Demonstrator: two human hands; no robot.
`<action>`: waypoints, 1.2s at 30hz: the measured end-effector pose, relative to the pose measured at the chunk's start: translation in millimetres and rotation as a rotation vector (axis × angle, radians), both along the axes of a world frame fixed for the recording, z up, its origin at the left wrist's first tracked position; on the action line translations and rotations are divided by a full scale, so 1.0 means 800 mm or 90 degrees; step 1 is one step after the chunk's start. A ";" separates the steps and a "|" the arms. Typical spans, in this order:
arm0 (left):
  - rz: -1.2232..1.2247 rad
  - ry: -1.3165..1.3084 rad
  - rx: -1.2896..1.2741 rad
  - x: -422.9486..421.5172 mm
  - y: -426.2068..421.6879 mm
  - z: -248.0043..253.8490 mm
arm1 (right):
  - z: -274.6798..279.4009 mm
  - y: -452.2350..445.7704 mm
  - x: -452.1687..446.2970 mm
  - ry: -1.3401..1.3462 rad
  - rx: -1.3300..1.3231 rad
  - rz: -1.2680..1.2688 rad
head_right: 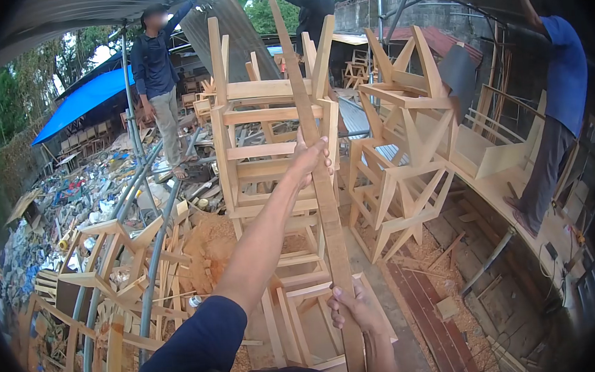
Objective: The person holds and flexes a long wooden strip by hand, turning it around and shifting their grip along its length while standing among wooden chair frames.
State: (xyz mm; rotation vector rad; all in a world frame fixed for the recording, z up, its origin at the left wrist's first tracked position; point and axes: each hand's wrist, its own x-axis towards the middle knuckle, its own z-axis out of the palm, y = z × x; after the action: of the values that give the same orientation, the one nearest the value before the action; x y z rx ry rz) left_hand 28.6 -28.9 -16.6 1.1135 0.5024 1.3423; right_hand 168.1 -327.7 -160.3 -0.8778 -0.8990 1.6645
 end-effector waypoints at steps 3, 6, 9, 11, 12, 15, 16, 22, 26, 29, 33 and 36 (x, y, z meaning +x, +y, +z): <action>-0.004 -0.004 -0.010 -0.001 -0.004 0.000 | -0.001 -0.004 -0.002 0.002 0.005 0.001; 0.007 0.003 -0.013 0.000 -0.009 -0.002 | -0.002 -0.008 -0.002 -0.004 0.006 -0.002; 0.014 0.004 -0.008 0.000 -0.014 -0.001 | 0.002 -0.012 -0.003 -0.002 0.007 -0.003; 0.012 0.003 -0.008 0.000 -0.012 0.000 | 0.004 -0.014 -0.004 -0.002 0.009 -0.001; 0.010 0.004 -0.012 -0.001 -0.011 0.000 | 0.005 -0.016 -0.005 -0.005 0.008 -0.003; 0.010 0.015 -0.006 -0.002 -0.012 0.001 | 0.009 -0.017 -0.008 -0.013 0.008 -0.002; 0.011 0.021 -0.003 -0.003 -0.013 0.000 | 0.008 -0.018 -0.008 -0.013 0.008 0.000; 0.009 0.007 -0.010 -0.006 -0.022 0.000 | 0.005 -0.020 -0.011 -0.015 0.010 0.001; 0.005 0.012 -0.012 -0.008 -0.018 -0.001 | 0.006 -0.023 -0.011 -0.016 0.012 0.003; 0.031 0.010 -0.020 -0.002 -0.015 -0.004 | 0.010 -0.020 -0.008 -0.044 0.007 0.020; -0.007 0.015 -0.006 -0.005 -0.020 -0.001 | -0.003 -0.021 -0.003 -0.026 0.025 0.017; -0.018 0.018 -0.007 -0.008 -0.014 -0.002 | -0.004 -0.018 -0.005 -0.018 0.033 0.029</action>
State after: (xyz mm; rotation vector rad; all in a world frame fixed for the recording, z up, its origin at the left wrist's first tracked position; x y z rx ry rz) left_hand 21.9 -39.7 -18.2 1.1270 0.5120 1.2990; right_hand 164.1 -341.8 -163.8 -0.8530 -0.9835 1.6643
